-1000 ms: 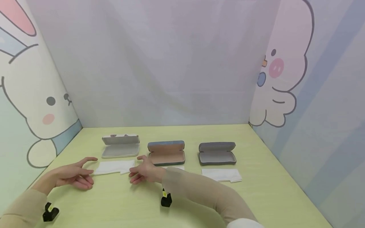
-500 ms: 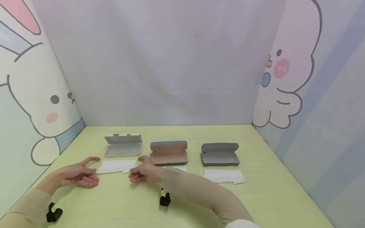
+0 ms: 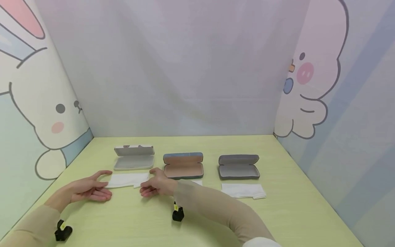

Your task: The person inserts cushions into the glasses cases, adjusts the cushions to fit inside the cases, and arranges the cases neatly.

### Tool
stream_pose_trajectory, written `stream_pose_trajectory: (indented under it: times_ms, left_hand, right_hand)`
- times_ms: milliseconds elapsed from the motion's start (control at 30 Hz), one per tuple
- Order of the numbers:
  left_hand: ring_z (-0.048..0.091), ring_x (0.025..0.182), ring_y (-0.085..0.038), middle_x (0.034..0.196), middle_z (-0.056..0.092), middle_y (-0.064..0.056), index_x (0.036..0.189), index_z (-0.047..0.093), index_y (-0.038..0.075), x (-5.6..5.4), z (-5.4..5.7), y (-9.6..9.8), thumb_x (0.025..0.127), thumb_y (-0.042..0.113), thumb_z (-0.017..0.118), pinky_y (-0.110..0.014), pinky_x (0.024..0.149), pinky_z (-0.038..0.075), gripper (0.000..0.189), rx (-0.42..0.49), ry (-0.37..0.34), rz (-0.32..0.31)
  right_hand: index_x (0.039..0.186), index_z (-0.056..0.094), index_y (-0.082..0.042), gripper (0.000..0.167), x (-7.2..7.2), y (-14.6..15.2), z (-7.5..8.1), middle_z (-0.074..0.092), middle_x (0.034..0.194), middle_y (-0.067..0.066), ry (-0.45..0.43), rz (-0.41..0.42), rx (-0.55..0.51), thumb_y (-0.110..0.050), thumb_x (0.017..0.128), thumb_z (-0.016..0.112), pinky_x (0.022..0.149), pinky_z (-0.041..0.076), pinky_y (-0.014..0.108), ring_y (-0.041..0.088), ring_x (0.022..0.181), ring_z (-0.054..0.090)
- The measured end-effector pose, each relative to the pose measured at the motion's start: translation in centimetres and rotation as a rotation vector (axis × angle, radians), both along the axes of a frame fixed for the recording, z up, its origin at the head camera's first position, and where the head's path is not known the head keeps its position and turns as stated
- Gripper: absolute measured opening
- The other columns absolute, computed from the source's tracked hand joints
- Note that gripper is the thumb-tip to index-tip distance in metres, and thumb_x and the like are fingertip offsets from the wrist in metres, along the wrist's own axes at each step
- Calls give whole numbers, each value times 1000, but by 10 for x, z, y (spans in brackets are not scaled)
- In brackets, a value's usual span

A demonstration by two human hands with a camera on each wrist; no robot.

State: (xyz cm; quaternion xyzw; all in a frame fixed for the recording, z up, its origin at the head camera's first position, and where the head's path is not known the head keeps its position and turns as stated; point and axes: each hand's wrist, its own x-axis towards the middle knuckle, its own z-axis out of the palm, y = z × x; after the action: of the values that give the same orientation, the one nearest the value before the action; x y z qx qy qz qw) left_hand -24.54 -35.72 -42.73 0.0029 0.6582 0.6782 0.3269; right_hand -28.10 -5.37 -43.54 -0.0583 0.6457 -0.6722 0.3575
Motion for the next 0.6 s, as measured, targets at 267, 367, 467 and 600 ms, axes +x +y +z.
stream_pose_trajectory:
  times_ms: [267, 367, 467, 600]
  left_hand:
    - [74, 86, -29, 91, 74, -18, 146, -9, 13, -5, -2, 6, 103, 15, 44, -41, 81, 61, 68, -66, 24, 49]
    - [74, 82, -28, 89, 74, -17, 144, -5, 12, -5, -2, 9, 103, 17, 45, -40, 79, 61, 65, -93, 38, 62]
    - [74, 78, -27, 85, 74, -17, 142, -1, 11, -5, -1, 13, 103, 18, 45, -39, 75, 62, 61, -135, 49, 83]
    - [74, 73, -25, 81, 73, -17, 139, 3, 10, -5, 0, 19, 103, 18, 43, -37, 70, 63, 55, -203, 70, 98]
  right_hand:
    - [140, 27, -12, 67, -3, -3, -2, 70, 70, 12, 14, -15, 6, 0, 87, 67, 49, 57, 25, 15, 49, 64]
    - [137, 29, -12, 63, -4, -4, -3, 69, 69, 12, 17, -18, 9, -1, 87, 67, 48, 57, 25, 15, 48, 63]
    - [134, 31, -13, 59, -5, -5, -4, 69, 68, 12, 24, -22, 21, -4, 88, 67, 47, 56, 24, 15, 47, 62]
    - [130, 33, -14, 52, -5, -6, -3, 68, 65, 11, 36, -35, 42, -6, 90, 66, 45, 55, 23, 14, 46, 61]
